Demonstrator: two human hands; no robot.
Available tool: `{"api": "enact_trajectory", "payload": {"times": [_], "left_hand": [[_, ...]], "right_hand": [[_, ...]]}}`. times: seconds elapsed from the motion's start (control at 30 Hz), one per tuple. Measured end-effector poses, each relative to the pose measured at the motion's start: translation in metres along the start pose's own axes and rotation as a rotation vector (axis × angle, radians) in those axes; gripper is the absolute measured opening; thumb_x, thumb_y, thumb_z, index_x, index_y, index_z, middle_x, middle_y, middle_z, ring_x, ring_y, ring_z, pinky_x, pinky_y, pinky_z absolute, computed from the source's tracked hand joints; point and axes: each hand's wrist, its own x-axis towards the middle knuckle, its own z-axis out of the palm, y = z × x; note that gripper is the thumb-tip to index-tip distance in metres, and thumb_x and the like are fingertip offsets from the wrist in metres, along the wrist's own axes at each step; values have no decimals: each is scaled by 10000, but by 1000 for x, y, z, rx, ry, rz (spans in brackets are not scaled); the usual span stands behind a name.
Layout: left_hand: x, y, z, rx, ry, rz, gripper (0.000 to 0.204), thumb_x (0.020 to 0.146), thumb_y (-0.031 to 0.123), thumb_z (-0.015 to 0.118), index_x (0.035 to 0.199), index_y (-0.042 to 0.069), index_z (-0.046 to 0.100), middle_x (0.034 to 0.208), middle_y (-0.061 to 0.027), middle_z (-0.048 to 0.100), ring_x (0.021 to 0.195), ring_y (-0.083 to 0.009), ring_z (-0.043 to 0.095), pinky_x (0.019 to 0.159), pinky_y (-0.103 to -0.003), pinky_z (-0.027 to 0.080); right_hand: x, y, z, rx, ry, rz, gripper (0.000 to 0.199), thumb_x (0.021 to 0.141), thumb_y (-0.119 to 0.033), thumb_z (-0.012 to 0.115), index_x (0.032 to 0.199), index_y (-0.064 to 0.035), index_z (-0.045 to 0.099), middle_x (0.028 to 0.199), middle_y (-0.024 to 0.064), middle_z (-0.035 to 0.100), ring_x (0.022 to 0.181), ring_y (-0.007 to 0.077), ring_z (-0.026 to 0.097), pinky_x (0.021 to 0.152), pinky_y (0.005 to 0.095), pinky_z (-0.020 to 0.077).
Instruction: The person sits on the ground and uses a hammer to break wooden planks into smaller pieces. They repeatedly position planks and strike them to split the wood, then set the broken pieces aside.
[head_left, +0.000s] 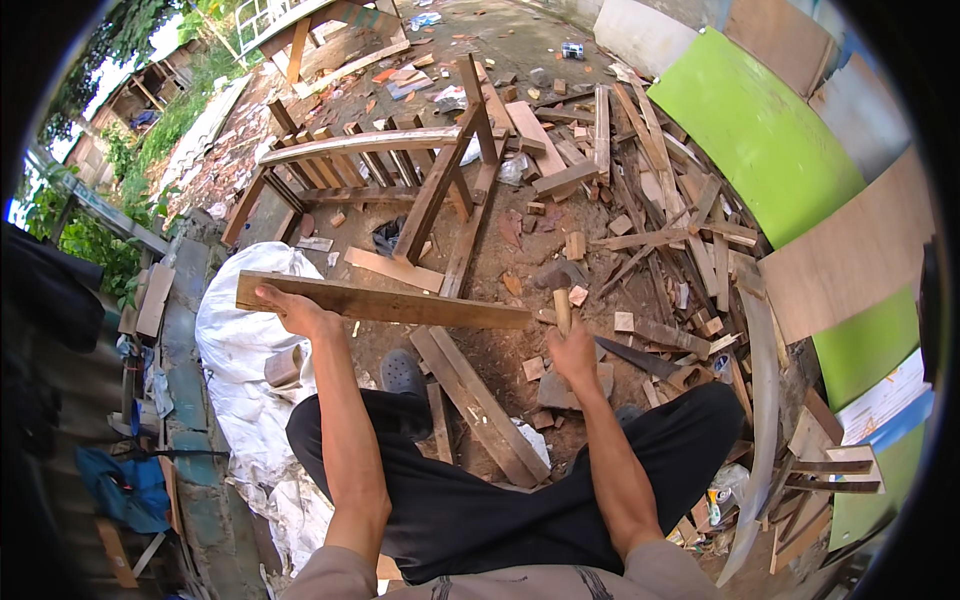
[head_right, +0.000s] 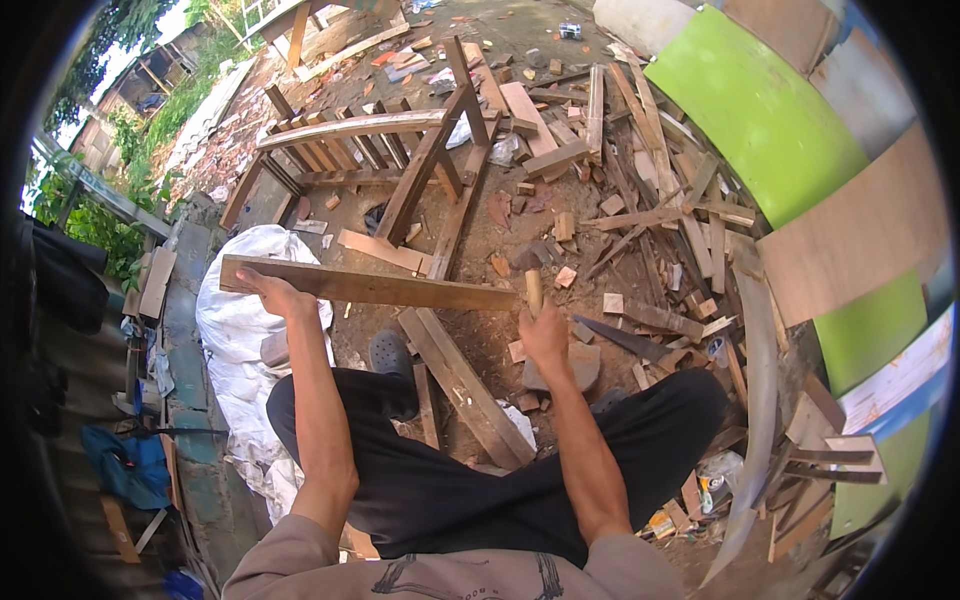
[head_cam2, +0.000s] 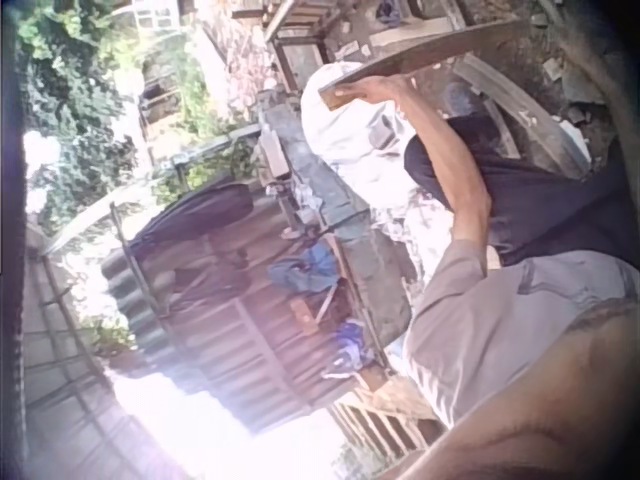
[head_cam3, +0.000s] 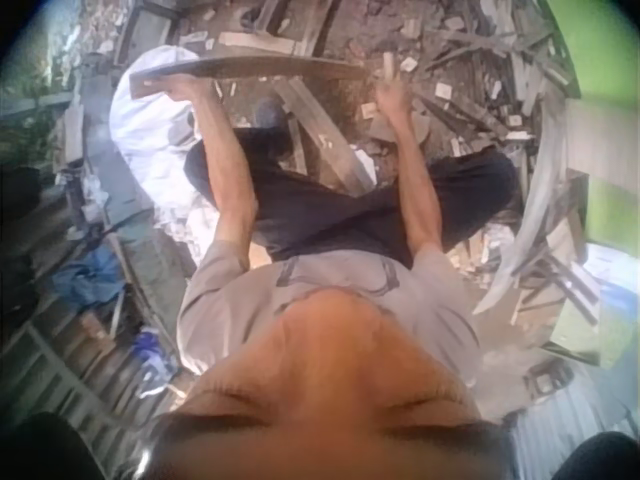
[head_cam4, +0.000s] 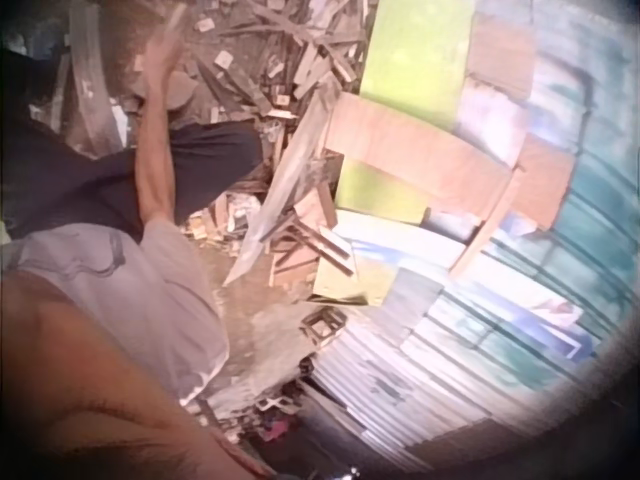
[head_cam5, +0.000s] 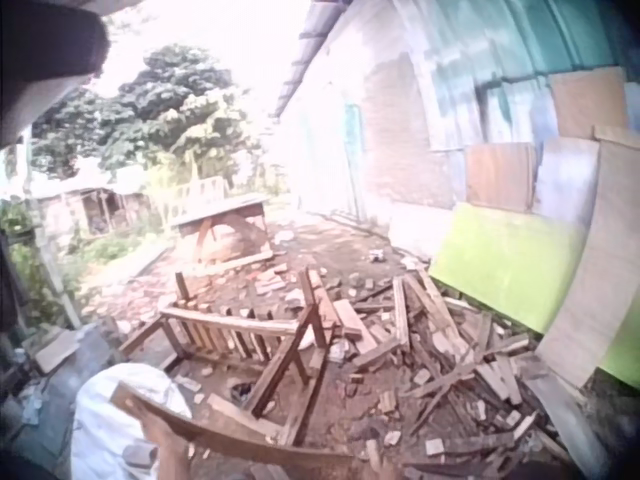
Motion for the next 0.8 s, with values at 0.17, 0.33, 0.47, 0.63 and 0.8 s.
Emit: {"api": "enact_trajectory", "payload": {"times": [0.17, 0.33, 0.47, 0.63, 0.8], "left_hand": [[32, -16, -20, -99, -164, -280, 1066, 792, 851, 373, 1493, 52, 290, 1516, -149, 333, 1359, -349, 370, 1110, -555, 317], [33, -43, -17, 12, -84, -600, 1105, 760, 903, 269, 1500, 82, 288, 1526, -148, 329, 1373, -356, 357, 1107, -591, 301], [39, -72, -31, 38, -135, -855, 1086, 776, 890, 276, 1488, 69, 300, 1514, -160, 347, 1362, -368, 371, 1100, -608, 294], [14, -95, -40, 186, -108, -1032, 1038, 806, 866, 271, 1477, 76, 320, 1500, -154, 375, 1352, -369, 389, 1096, -605, 303], [-1, -98, -48, 245, -136, -1036, 990, 835, 842, 265, 1465, 83, 340, 1485, -148, 402, 1343, -370, 407, 1091, -601, 312]], "right_hand": [[0, -27, -26, 17, 7, 11, 458, 849, -299, 694, 1093, 70, 574, 870, 293, 643, 849, 463, 635, 726, 489, 496], [14, -14, -47, 61, -1, -227, 581, 840, -333, 727, 1153, 111, 518, 910, 297, 644, 884, 474, 631, 759, 496, 499], [20, -13, -58, -115, -42, -421, 643, 813, -347, 754, 1174, 122, 503, 928, 285, 648, 909, 456, 632, 783, 480, 504], [33, 9, -71, -253, -456, -167, 764, 717, -417, 823, 1172, 117, 520, 952, 265, 660, 883, 395, 648, 768, 433, 508], [19, 40, -57, -193, -671, -20, 636, 672, -425, 843, 1008, 57, 599, 885, 192, 674, 784, 296, 636, 712, 396, 493]]}}
